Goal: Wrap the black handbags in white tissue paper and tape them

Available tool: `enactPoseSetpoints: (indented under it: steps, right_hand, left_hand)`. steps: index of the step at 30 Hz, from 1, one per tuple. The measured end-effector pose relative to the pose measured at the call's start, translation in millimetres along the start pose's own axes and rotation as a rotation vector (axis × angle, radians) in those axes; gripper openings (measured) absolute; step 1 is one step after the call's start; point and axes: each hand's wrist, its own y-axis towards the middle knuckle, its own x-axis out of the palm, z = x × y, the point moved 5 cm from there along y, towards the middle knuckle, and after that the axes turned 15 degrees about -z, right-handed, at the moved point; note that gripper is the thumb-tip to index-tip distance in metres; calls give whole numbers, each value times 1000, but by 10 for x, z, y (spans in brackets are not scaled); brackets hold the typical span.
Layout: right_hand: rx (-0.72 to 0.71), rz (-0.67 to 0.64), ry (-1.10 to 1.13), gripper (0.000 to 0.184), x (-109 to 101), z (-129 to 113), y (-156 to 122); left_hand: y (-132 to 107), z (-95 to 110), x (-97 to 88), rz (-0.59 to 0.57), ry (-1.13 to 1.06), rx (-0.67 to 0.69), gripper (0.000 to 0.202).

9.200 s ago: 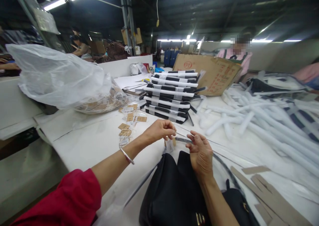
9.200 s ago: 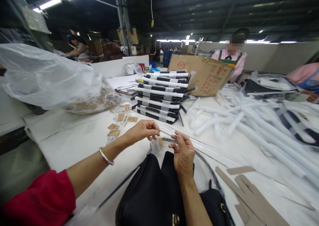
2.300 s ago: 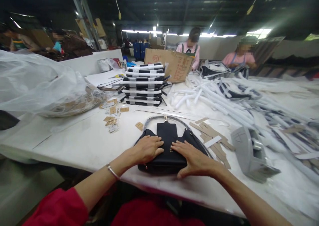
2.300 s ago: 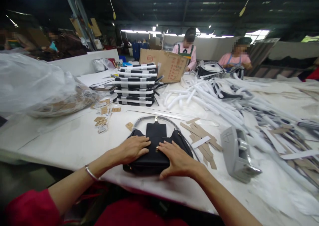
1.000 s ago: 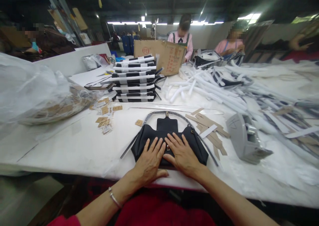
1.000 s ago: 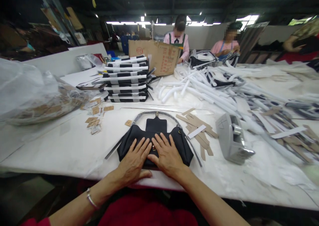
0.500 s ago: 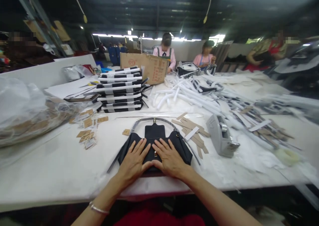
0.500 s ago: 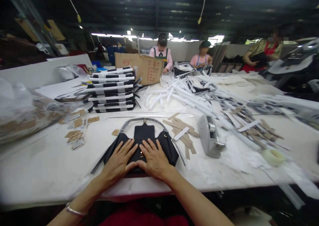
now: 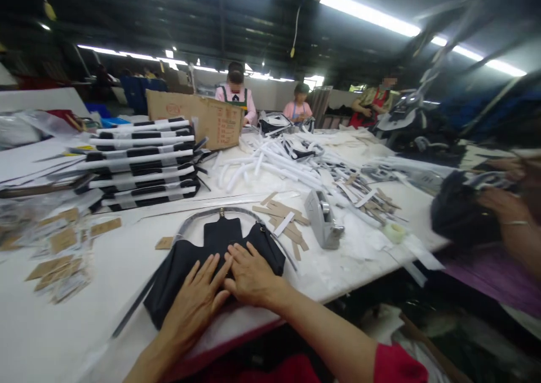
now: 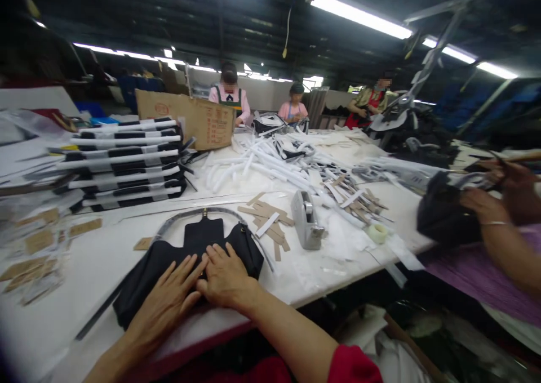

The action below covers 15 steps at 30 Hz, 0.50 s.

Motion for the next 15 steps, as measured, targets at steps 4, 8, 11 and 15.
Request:
enactPoseSetpoints:
  steps: [4,8,11,15]
  right_hand:
    - [53,94,-82,57,-56,0,-303]
    - [90,145,-116,54,-62,68,-809]
    - [137,200,-84,55,15,164,-1225]
    - [309,377,37,42,247,463,-1917]
  left_hand:
    - [-26,-33,72,7,1,60,50]
    - [-46,-50,157,-6,-53,147,47]
    - [-34,-82,236,-45,-100,142,47]
    - [-12,-124,297,-79,-165,126,47]
